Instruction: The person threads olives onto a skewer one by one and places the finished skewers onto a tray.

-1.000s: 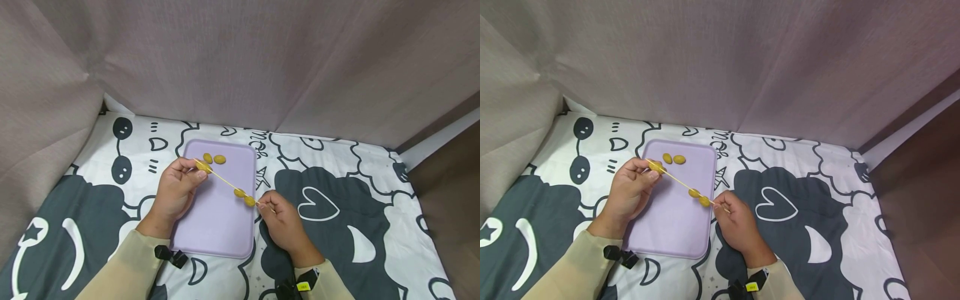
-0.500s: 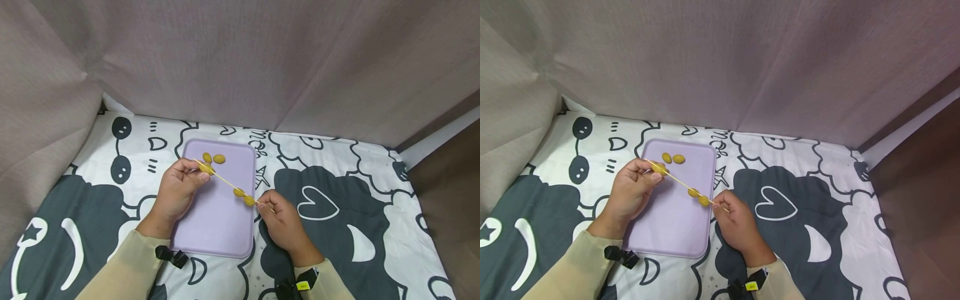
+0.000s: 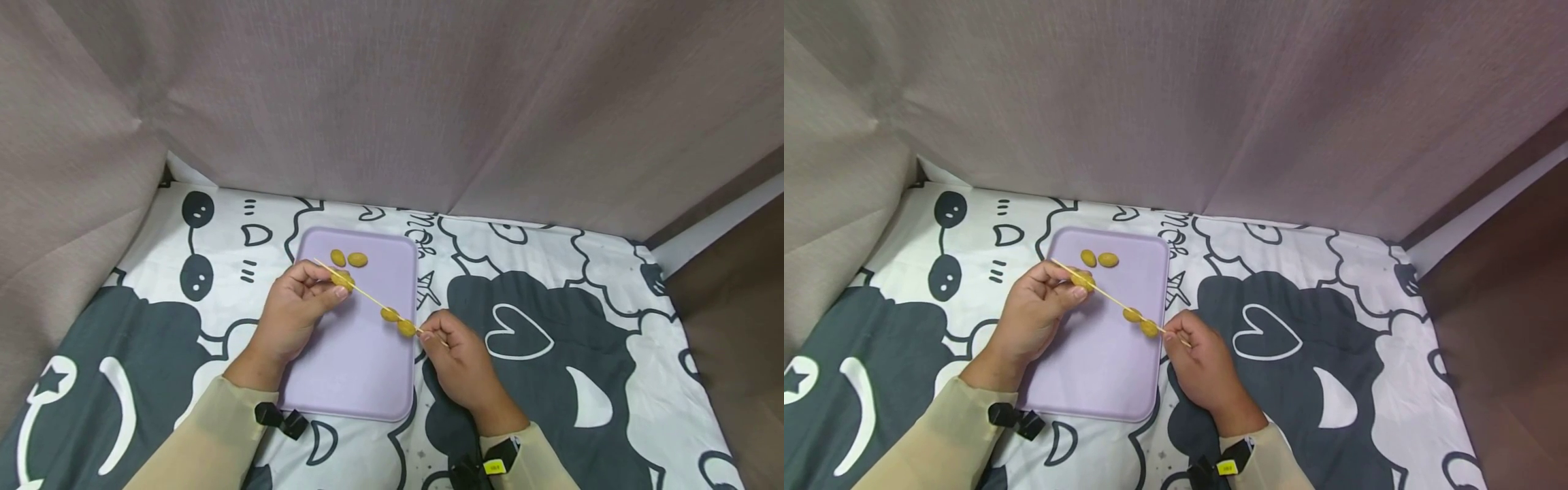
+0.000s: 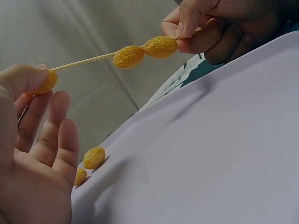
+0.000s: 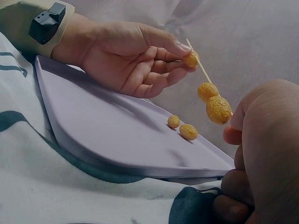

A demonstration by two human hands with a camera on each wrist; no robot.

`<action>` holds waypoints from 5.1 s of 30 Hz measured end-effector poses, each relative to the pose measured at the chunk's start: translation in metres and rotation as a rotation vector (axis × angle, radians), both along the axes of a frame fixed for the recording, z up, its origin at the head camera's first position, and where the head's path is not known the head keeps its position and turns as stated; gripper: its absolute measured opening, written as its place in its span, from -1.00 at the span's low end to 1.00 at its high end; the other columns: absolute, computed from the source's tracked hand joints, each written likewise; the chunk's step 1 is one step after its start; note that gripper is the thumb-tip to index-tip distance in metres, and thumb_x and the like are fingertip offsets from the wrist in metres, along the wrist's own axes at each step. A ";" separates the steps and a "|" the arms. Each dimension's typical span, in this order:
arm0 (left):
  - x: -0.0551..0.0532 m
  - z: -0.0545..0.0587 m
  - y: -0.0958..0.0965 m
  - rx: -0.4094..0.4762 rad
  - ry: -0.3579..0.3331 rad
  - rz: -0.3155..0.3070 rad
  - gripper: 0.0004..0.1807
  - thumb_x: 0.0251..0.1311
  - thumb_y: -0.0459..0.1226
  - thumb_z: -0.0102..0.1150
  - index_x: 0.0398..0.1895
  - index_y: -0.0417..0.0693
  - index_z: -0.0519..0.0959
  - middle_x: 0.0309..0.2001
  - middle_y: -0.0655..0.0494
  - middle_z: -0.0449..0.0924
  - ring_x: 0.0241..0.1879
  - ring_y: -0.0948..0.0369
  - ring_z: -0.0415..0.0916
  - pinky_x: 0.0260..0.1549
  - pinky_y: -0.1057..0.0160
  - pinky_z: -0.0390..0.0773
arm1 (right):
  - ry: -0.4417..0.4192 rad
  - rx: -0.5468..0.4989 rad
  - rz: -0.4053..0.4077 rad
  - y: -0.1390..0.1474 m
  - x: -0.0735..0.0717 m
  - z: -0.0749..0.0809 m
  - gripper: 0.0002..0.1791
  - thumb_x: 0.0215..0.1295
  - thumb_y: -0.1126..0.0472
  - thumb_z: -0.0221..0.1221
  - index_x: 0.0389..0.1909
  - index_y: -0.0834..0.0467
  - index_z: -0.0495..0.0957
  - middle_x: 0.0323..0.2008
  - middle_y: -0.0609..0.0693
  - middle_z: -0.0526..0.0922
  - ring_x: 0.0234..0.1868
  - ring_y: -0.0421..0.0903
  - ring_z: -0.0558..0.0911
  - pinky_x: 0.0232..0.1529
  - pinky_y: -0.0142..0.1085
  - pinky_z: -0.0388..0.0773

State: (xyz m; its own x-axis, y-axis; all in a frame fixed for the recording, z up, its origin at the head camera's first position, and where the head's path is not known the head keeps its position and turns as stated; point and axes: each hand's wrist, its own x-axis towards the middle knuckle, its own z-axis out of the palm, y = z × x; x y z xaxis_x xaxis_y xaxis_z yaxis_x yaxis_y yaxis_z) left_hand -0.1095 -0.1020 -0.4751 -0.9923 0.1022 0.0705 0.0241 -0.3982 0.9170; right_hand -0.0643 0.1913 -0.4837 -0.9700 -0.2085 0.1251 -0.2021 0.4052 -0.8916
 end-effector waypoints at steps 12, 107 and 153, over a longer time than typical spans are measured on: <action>0.000 0.003 0.000 -0.060 -0.025 -0.038 -0.68 0.34 -0.66 0.31 -0.13 -0.09 0.54 -0.08 0.16 0.88 -0.05 0.28 0.83 0.00 0.39 0.81 | 0.005 -0.002 0.009 0.000 0.000 0.001 -0.88 0.62 0.33 0.25 -0.18 0.07 0.64 -0.53 -0.14 0.35 -0.50 -0.22 0.38 -0.49 -0.32 0.33; 0.001 -0.002 0.005 -0.446 -0.063 -0.189 -0.67 0.33 -0.38 0.57 0.07 -0.19 0.66 -0.29 0.03 0.75 -0.45 0.29 0.58 -0.49 0.37 0.59 | 0.000 -0.003 0.086 0.000 0.000 -0.001 -0.91 0.67 0.33 0.22 -0.11 0.10 0.63 -0.51 -0.14 0.37 -0.46 -0.19 0.43 -0.41 -0.33 0.40; -0.069 0.035 0.030 -1.558 0.261 -0.045 -0.84 0.50 -0.22 0.34 0.04 0.11 0.81 -0.03 0.10 0.81 0.05 -0.16 0.70 0.07 -0.13 0.75 | -0.067 -0.294 0.091 0.003 -0.004 -0.002 -0.86 0.73 0.41 0.06 -0.14 0.40 0.47 -0.63 0.11 0.31 -0.67 -0.09 0.31 -0.69 -0.29 0.25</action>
State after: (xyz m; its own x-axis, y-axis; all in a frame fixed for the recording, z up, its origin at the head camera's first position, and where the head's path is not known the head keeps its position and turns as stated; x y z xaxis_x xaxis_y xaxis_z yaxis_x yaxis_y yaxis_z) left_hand -0.1780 -0.0716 -0.4396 -0.9645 0.2619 0.0338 0.2546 0.8879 0.3831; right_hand -0.0686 0.1942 -0.4854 -0.9572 -0.2589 0.1297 -0.1628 0.1108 -0.9804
